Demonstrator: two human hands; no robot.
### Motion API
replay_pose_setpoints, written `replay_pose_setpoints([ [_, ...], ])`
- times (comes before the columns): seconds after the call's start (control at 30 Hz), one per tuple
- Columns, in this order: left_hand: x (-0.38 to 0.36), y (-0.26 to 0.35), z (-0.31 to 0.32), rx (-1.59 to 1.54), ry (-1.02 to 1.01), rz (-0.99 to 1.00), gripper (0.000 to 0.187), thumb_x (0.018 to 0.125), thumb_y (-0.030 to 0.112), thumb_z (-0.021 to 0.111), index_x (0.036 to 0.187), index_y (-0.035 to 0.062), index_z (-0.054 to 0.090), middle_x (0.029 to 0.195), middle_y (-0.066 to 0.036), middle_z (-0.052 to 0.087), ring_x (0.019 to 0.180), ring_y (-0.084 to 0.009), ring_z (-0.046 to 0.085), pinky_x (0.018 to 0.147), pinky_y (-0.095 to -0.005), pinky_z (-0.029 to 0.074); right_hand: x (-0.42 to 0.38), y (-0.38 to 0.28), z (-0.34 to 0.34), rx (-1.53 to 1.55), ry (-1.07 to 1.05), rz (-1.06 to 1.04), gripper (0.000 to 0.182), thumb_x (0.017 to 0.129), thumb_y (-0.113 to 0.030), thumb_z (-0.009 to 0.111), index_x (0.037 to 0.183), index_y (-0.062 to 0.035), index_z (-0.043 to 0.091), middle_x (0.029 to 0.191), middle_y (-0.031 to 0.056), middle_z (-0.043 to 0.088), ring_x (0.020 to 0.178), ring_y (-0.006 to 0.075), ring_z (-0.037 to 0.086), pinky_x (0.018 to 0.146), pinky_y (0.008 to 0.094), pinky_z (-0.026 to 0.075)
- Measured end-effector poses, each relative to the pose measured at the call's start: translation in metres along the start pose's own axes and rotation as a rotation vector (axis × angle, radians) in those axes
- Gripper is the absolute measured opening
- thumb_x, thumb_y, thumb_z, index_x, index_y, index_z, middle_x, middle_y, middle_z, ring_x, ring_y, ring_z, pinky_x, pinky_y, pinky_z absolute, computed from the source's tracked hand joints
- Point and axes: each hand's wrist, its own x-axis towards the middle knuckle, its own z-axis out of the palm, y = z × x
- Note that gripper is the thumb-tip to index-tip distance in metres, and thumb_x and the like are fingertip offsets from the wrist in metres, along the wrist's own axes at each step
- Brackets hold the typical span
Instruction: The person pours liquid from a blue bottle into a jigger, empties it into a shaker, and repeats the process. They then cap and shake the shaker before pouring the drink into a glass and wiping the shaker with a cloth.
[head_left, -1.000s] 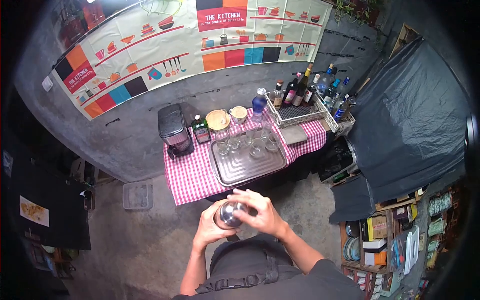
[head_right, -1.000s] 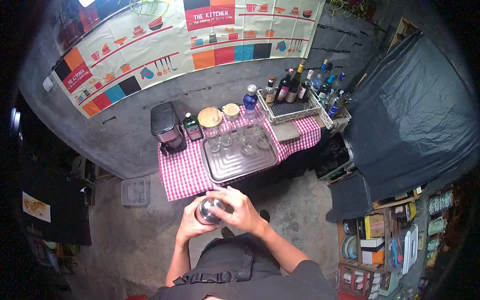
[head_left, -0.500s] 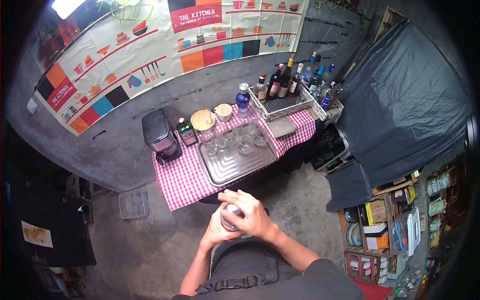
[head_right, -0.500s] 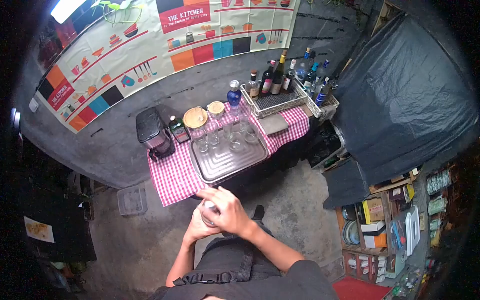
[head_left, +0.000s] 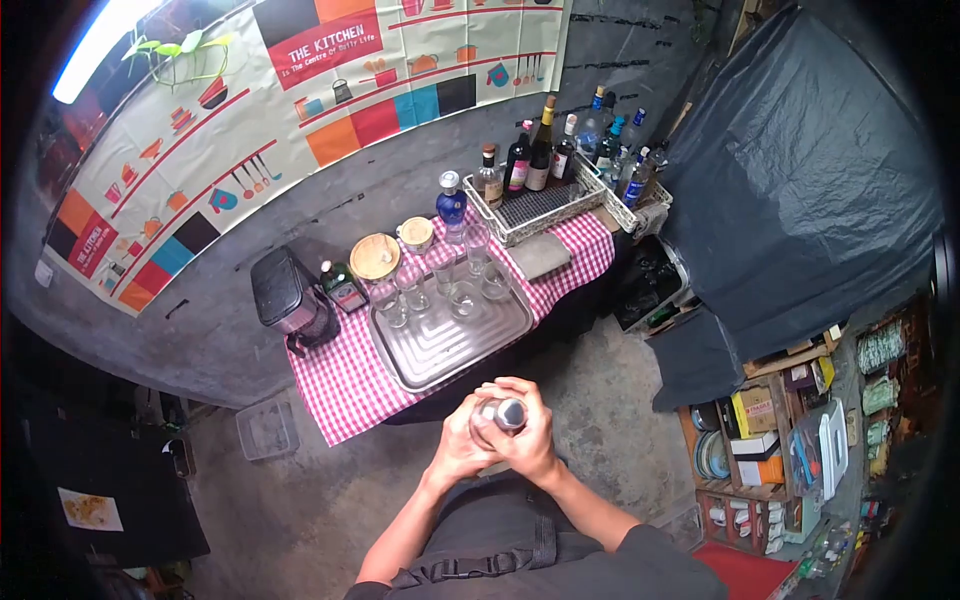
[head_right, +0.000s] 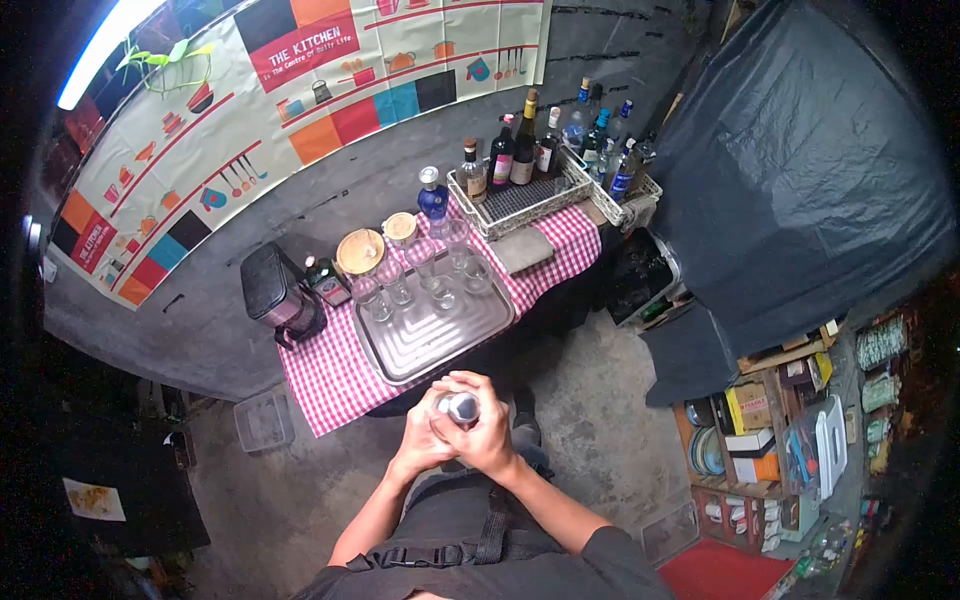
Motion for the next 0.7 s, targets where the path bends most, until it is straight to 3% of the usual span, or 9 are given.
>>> replay_pose_setpoints([
  [0.13, 0.049, 0.001, 0.034, 0.028, 0.054, 0.125, 0.067, 0.069, 0.012, 0.092, 0.126, 0.0019, 0.058, 0.113, -0.011, 0.068, 0.103, -0.0208, 0.069, 0.092, -0.0355, 0.056, 0.041, 0.022, -0.033, 0.028, 0.002, -0.039, 0.023, 0.08, -0.005, 0.082, 0.097, 0.0006, 0.068, 0.102, 0.0172, 0.076, 0.097, 0.0264, 0.075, 0.092, 0.0375, 0.058],
  [0.17, 0.059, -0.004, 0.041, 0.03, 0.059, 0.123, 0.067, 0.069, 0.012, 0.092, 0.126, 0.0019, 0.058, 0.113, -0.011, 0.068, 0.103, -0.0208, 0.069, 0.092, -0.0355, 0.056, 0.052, 0.027, -0.043, 0.032, -0.003, -0.039, 0.023, 0.08, -0.005, 0.082, 0.097, 0.0006, 0.068, 0.102, 0.0172, 0.076, 0.097, 0.0264, 0.075, 0.092, 0.0375, 0.058],
  [0.23, 0.078, -0.018, 0.056, 0.074, 0.088, 0.135, 0.063, 0.069, 0.011, 0.09, 0.122, 0.0018, 0.058, 0.11, -0.01, 0.066, 0.101, -0.02, 0.067, 0.091, -0.0342, 0.055, 0.075, 0.039, -0.063, -0.03, -0.119, -0.145, 0.018, 0.081, -0.008, 0.081, 0.089, -0.0002, 0.066, 0.095, 0.0165, 0.075, 0.088, 0.0279, 0.076, 0.08, 0.0369, 0.059],
  [0.5, 0.165, -0.037, 0.095, 0.186, 0.095, 0.105, 0.053, 0.065, 0.015, 0.091, 0.108, 0.0023, 0.061, 0.105, -0.011, 0.063, 0.097, -0.024, 0.067, 0.087, -0.0356, 0.055, 0.159, 0.078, -0.126, 0.055, -0.294, -0.245, 0.018, 0.079, -0.008, 0.079, 0.087, -0.0015, 0.064, 0.091, 0.0155, 0.073, 0.086, 0.0314, 0.075, 0.078, 0.0388, 0.058],
  [0.63, 0.193, -0.046, 0.107, 0.157, 0.1, 0.102, 0.057, 0.064, 0.016, 0.09, 0.112, 0.0019, 0.062, 0.107, -0.012, 0.064, 0.1, -0.0247, 0.068, 0.088, -0.0366, 0.055, 0.191, 0.075, -0.148, 0.04, -0.32, -0.221, 0.019, 0.075, 0.001, 0.08, 0.085, -0.0014, 0.065, 0.09, 0.0152, 0.074, 0.092, 0.0304, 0.075, 0.081, 0.0391, 0.058],
  [0.7, 0.203, -0.043, 0.111, 0.029, 0.109, 0.018, 0.062, 0.062, 0.017, 0.091, 0.114, 0.002, 0.061, 0.109, -0.011, 0.064, 0.102, -0.0247, 0.068, 0.09, -0.0365, 0.055, 0.205, 0.069, -0.157, 0.01, -0.363, -0.215, 0.016, 0.085, -0.012, 0.075, 0.089, -0.0002, 0.066, 0.095, 0.017, 0.074, 0.1, 0.0342, 0.073, 0.091, 0.0432, 0.056],
])
